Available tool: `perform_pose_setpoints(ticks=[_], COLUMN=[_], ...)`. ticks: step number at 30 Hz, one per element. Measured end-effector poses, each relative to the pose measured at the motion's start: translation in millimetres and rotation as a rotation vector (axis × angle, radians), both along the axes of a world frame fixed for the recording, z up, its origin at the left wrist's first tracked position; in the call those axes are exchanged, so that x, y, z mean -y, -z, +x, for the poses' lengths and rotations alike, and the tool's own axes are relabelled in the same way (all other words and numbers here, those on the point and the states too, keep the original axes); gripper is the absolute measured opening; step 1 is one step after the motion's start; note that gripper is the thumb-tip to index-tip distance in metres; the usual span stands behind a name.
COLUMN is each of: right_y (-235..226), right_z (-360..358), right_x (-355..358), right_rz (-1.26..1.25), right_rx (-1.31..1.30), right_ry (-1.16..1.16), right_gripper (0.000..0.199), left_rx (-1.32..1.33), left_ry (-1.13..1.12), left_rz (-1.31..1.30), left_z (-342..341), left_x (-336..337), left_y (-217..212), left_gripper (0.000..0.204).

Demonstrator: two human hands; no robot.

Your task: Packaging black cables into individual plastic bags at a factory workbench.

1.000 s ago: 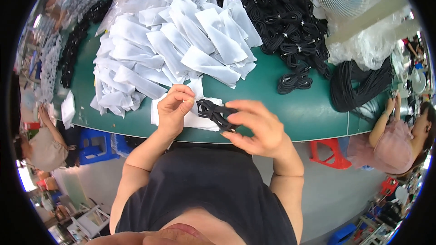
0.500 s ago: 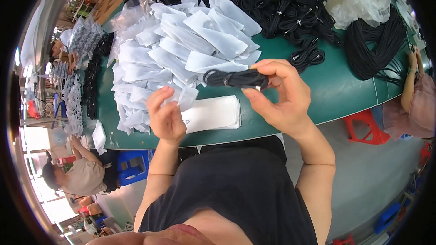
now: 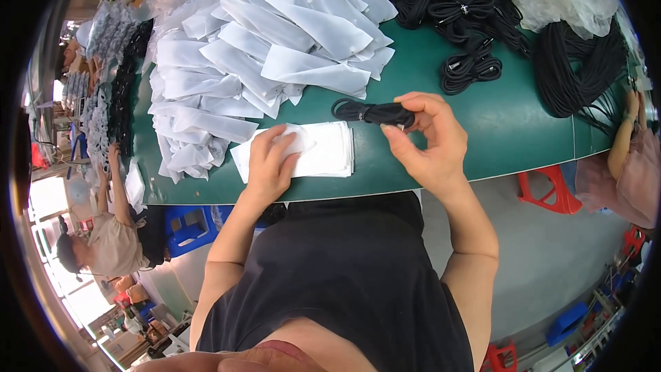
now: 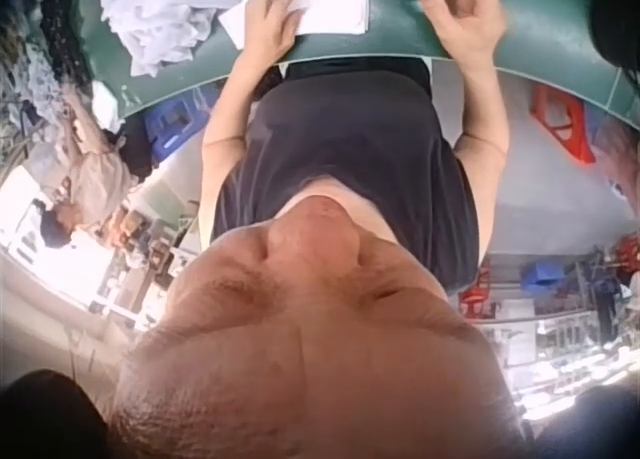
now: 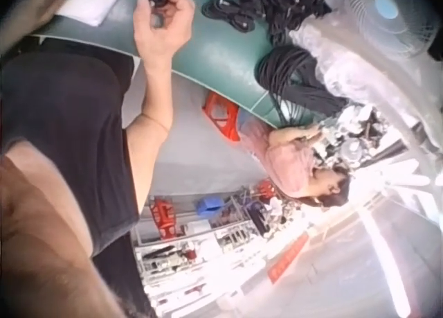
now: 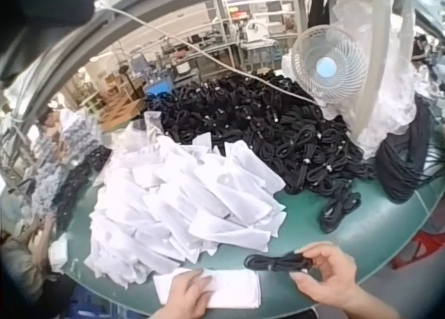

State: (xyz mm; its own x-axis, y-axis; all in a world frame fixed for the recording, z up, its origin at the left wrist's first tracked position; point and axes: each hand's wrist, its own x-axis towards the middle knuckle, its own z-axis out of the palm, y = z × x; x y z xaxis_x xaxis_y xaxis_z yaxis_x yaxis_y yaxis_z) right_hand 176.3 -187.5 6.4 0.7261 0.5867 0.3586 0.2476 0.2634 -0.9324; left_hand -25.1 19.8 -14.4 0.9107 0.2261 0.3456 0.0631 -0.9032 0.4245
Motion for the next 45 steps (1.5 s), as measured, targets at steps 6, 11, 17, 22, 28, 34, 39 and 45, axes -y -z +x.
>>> perform_pose_setpoints(ticks=[6, 11, 17, 22, 28, 34, 39, 45], right_y=[5.5, 4.1, 4.4, -12.1, 27.0, 12.4, -8.8, 13.0], right_z=[-9.1, -10.3, -7.4, -6.6, -55.2, -24.9, 0.0, -1.1], right_x=[-7.4, -20.9, -15.6, -24.6, -91.3, -70.1, -35.1, -21.2], right_rz=[-0.006, -0.1, -0.331, -0.632, -0.592, -0.529, -0.684, -0.783], right_rx=[0.124, 0.546, 0.812, 0.971, 0.787, 0.491, 0.389, 0.931], right_ry=[-0.15, -0.172, -0.04, 0.085, -0.167, -0.029, 0.128, 0.038], right_gripper=[0.039, 0.04, 0.037, 0.041, 0.019, 0.014, 0.019, 0.042], left_rx=[0.157, 0.067, -0.003, 0.079, 0.099, 0.082, 0.105, 0.197], left_ry=[-0.036, -0.318, -0.179, -0.132, -0.123, -0.128, -0.153, -0.169], left_rz=[-0.136, -0.286, -0.073, -0.111, -0.117, -0.089, -0.118, -0.059], left_z=[-9.6, 0.8, 0.3, -2.9, -0.8, -1.8, -2.5, 10.6], left_x=[2.6, 7.3, 2.5, 5.2, 7.2, 5.9, 6.1, 23.0], left_y=[1.8, -4.6, 6.2, 9.1, 12.7, 10.7, 6.1, -20.0], left_gripper=[0.036, 0.034, 0.037, 0.037, 0.039, 0.04, 0.037, 0.023])
